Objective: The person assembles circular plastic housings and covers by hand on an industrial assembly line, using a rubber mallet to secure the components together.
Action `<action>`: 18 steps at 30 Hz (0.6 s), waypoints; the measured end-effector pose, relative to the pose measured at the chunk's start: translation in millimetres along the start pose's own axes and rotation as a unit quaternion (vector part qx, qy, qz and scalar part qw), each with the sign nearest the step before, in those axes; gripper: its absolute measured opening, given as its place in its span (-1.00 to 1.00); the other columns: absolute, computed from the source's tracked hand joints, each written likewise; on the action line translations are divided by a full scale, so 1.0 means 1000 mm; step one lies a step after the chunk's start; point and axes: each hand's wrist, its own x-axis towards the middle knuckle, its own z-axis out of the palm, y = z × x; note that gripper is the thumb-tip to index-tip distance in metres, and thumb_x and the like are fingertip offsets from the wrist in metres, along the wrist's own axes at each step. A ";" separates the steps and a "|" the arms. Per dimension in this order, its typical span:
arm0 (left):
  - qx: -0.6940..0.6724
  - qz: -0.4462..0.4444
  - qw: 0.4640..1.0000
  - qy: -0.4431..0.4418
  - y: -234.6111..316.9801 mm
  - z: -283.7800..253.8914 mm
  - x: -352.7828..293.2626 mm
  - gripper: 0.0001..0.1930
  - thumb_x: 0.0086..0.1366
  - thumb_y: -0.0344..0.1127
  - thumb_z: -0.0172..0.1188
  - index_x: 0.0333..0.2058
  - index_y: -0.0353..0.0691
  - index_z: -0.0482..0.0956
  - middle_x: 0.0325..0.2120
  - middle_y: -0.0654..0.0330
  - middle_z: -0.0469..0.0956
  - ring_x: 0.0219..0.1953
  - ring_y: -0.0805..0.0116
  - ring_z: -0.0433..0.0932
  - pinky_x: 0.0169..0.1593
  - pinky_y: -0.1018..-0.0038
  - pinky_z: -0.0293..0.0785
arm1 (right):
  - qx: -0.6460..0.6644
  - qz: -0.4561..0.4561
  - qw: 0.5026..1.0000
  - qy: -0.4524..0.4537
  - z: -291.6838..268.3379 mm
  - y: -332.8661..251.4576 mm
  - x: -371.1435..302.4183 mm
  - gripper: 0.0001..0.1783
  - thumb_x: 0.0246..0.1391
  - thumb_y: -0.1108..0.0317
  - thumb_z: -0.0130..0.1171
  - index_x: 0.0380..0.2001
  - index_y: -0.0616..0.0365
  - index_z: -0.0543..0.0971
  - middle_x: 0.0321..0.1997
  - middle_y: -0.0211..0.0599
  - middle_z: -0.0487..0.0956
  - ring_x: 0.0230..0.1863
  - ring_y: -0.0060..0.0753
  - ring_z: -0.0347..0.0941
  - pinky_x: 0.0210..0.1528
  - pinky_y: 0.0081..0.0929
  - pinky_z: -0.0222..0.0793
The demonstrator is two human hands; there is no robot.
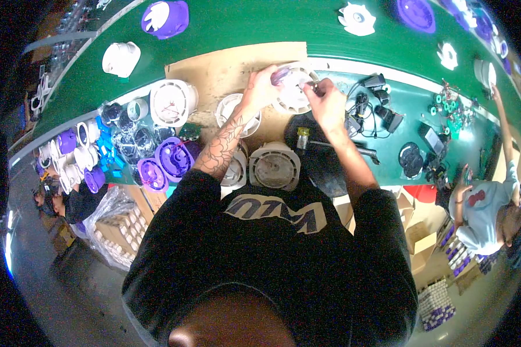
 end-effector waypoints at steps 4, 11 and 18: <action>-0.042 0.008 0.999 0.033 0.008 0.006 -0.023 -0.60 -0.03 -0.29 0.28 -0.17 -0.27 0.52 -0.33 -0.08 0.60 -0.30 -0.02 0.62 -0.19 0.26 0.54 | 0.076 -0.016 0.997 0.020 0.009 0.008 -0.024 -0.59 -0.03 0.15 0.36 -0.32 0.32 0.53 -0.54 -0.13 0.61 -0.48 -0.39 0.58 -0.39 -0.47 0.45; -0.035 0.004 0.996 0.085 0.016 0.013 -0.039 -0.63 -0.05 -0.32 0.29 -0.22 -0.29 0.50 -0.36 -0.08 0.60 -0.29 -0.04 0.62 -0.20 0.25 0.53 | 0.463 0.102 0.871 -0.133 -0.002 0.029 -0.030 -0.65 0.09 0.50 0.17 -0.03 0.28 0.43 -0.29 -0.19 0.60 -0.26 -0.38 0.57 -0.19 -0.50 0.47; -0.022 0.023 0.995 0.090 0.019 0.018 -0.041 -0.53 -0.02 -0.24 0.34 -0.12 -0.32 0.52 -0.38 -0.04 0.63 -0.32 0.17 0.66 -0.21 0.34 0.56 | 0.192 -0.080 0.967 -0.149 -0.016 0.037 -0.033 -0.60 0.01 0.54 0.19 -0.03 0.18 0.47 -0.32 -0.25 0.59 -0.24 -0.47 0.55 -0.18 -0.56 0.46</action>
